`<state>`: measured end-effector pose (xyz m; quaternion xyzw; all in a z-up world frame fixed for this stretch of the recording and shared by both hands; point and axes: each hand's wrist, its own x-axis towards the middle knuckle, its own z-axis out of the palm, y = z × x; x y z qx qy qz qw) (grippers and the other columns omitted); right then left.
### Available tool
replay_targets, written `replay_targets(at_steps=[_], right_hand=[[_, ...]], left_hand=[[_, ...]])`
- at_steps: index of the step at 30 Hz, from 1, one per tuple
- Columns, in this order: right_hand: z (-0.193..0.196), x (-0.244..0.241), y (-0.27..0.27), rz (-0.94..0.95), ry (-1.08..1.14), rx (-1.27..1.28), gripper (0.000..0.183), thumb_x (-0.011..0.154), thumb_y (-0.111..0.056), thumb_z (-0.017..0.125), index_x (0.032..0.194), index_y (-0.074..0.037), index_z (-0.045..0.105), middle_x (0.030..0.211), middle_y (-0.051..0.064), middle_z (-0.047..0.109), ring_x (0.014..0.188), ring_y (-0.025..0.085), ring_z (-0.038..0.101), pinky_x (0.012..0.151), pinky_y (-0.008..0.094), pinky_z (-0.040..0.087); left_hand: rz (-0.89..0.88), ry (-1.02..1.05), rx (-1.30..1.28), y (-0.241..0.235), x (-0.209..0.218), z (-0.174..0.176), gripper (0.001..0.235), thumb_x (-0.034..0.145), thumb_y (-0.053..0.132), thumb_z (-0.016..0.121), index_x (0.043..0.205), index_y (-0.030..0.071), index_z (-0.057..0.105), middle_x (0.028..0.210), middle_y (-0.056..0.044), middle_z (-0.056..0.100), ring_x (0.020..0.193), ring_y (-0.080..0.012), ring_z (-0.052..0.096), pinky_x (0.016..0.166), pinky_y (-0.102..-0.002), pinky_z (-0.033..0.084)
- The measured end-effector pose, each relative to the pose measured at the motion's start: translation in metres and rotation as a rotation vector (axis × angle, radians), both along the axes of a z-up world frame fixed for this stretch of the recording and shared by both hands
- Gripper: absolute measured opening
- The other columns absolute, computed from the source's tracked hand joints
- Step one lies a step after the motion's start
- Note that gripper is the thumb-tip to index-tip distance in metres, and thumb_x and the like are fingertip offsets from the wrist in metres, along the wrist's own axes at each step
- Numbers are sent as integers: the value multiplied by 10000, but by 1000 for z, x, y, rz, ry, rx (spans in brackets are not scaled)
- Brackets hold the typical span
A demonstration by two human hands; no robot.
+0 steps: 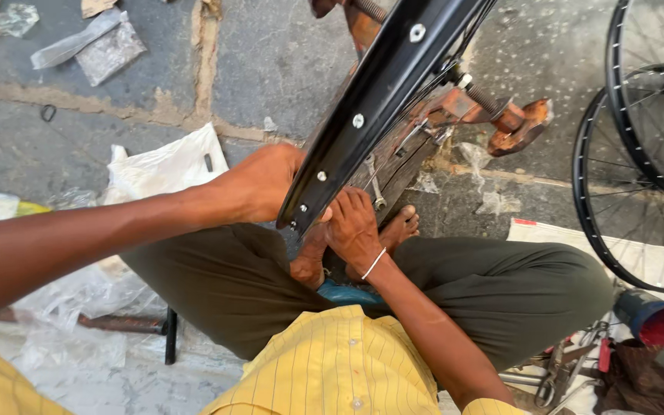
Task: The person is sitting on the ground and working on a bicycle wheel mounted on a truing stand. They use a wrench to tighten the nuts on the rim and adjust the spokes to true the wheel.
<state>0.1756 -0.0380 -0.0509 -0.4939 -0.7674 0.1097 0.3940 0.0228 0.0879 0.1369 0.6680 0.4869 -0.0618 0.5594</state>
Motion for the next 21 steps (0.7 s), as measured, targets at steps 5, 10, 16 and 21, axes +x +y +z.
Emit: replay_targets(at_steps=[5, 10, 16, 21], right_hand=[[14, 0, -2, 9, 17, 50, 365, 780, -1, 713, 1118, 21, 578, 1129, 190, 620, 1089, 377, 620, 1010, 516, 485], [43, -5, -8, 49, 98, 100, 380, 795, -16, 749, 1111, 44, 548, 1078, 202, 596, 1030, 394, 617, 979, 537, 493], [50, -5, -9, 50, 72, 63, 355, 812, -5, 740, 1118, 57, 571, 1050, 184, 612, 1029, 358, 649, 980, 518, 517], [35, -1, -7, 30, 59, 19, 346, 800, -35, 750, 1099, 22, 586, 1112, 175, 631, 1075, 358, 643, 1000, 520, 503]], left_hand=[[285, -449, -439, -17, -7, -15, 349, 768, 191, 853, 983, -63, 745, 817, -146, 755, 573, -66, 552, 459, -236, 366], [324, -887, -1078, 4, -31, -24, 454, 811, 138, 803, 1137, -147, 667, 974, -242, 780, 512, -75, 574, 425, -196, 383], [180, -876, -1027, 12, -28, -31, 409, 863, 84, 825, 1177, -124, 666, 893, -126, 722, 654, -73, 580, 538, -210, 411], [-48, -309, -406, 16, -14, -8, 403, 776, 304, 889, 844, -28, 669, 719, -60, 583, 622, -140, 515, 503, -327, 392]])
